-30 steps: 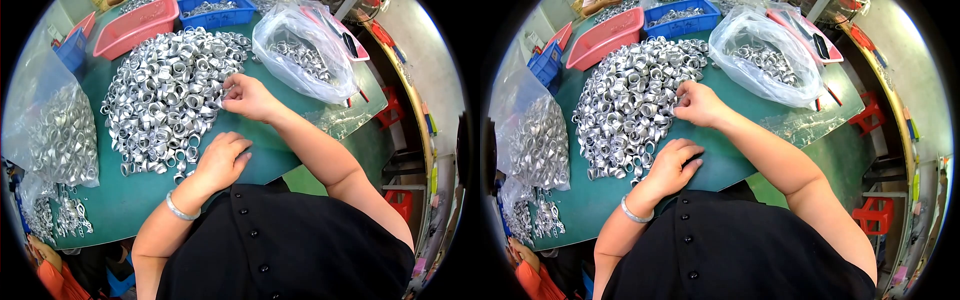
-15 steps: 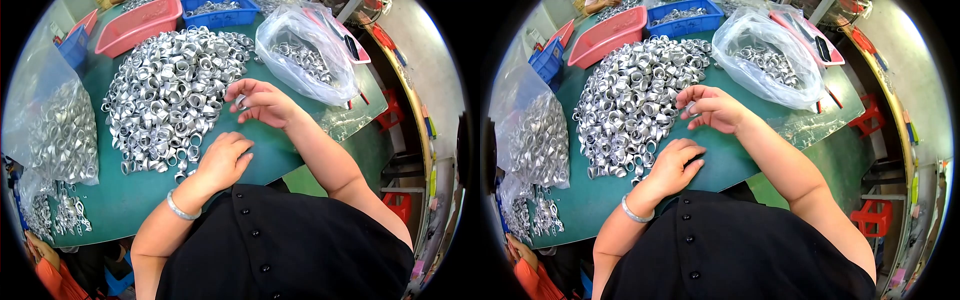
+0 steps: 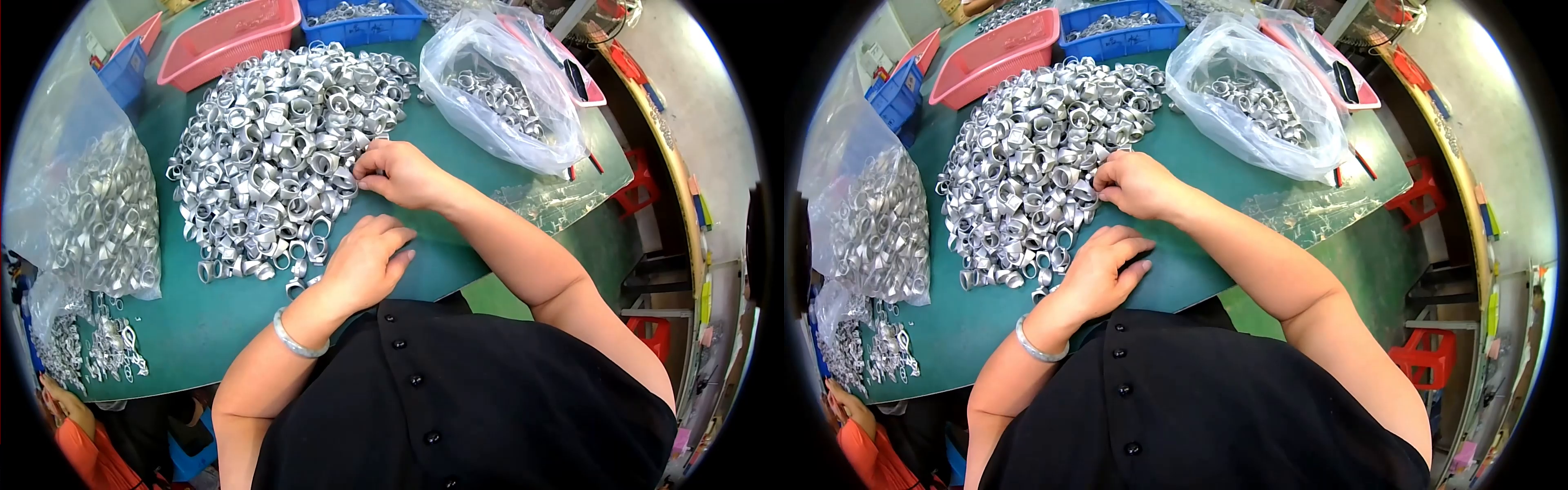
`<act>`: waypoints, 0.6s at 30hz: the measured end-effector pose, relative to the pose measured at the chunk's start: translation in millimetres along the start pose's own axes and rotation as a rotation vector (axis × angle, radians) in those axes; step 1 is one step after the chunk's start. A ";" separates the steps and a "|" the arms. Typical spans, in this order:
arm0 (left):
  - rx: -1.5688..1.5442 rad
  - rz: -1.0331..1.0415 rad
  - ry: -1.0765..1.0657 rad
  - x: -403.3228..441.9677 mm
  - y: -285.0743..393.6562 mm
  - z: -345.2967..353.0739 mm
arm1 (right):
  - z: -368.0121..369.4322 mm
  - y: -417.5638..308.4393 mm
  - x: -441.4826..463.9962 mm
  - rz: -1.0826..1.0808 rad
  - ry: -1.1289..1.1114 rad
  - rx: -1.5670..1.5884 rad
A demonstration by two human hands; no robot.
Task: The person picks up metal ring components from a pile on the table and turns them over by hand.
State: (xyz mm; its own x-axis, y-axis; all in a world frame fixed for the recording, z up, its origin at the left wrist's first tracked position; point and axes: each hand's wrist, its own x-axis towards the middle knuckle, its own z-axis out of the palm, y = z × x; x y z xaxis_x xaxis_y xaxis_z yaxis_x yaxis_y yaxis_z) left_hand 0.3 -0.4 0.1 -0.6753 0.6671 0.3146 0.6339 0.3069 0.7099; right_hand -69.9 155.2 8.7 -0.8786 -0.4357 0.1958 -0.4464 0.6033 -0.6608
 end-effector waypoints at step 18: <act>-0.010 0.012 0.014 -0.6 -1.2 0.4 | -23.9 1.5 -30.6 0.291 -0.077 1.560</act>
State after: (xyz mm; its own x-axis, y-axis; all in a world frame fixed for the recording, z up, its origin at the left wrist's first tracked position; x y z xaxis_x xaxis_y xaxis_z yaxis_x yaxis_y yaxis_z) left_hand 0.1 -0.9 -1.2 -0.6730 0.6609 0.3322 0.6383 0.2919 0.7123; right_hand -47.8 185.4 19.1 -0.8674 -0.4930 -0.0684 0.3755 -0.5580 -0.7400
